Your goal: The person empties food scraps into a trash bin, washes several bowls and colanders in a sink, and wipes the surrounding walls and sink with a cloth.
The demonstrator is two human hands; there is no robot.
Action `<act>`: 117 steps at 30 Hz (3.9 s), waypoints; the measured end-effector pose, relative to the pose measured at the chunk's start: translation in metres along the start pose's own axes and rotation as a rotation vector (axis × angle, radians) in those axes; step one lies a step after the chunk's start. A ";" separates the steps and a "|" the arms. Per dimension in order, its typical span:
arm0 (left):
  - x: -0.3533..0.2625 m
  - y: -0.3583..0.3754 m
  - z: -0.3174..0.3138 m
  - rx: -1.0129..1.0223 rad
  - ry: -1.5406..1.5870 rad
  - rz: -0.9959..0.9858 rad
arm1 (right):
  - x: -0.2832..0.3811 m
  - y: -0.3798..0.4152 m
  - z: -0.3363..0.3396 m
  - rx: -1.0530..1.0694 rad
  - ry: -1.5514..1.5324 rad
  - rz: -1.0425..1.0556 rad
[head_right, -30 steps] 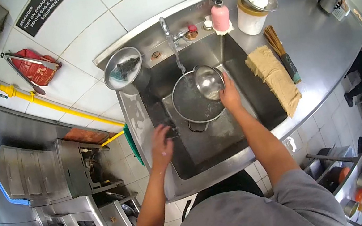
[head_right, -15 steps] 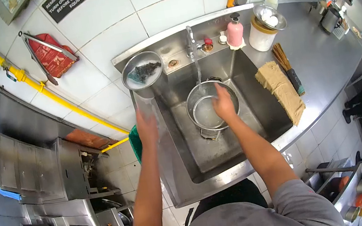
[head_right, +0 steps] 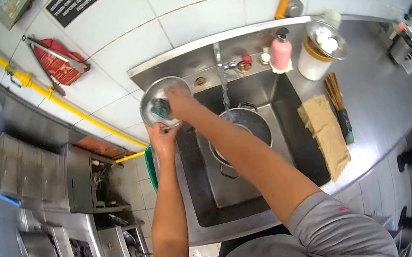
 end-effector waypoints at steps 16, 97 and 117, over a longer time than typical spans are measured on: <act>-0.047 0.112 0.068 -0.063 -0.039 0.173 | 0.045 0.065 -0.100 0.463 -0.343 0.213; -0.128 0.394 0.379 -0.284 -0.070 0.439 | 0.001 0.440 -0.031 0.097 -0.053 0.045; -0.157 0.439 0.386 -0.322 0.015 0.558 | 0.078 0.449 -0.059 0.016 0.203 -0.037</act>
Point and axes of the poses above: each hand's wrist, its own y-axis away from the middle knuckle, its own z-axis out of the back of the hand, x = y × z, the point moved 3 cm from there along -y, towards the middle knuckle, and after that the axes turned 2 degrees about x, right-handed, at the moved point
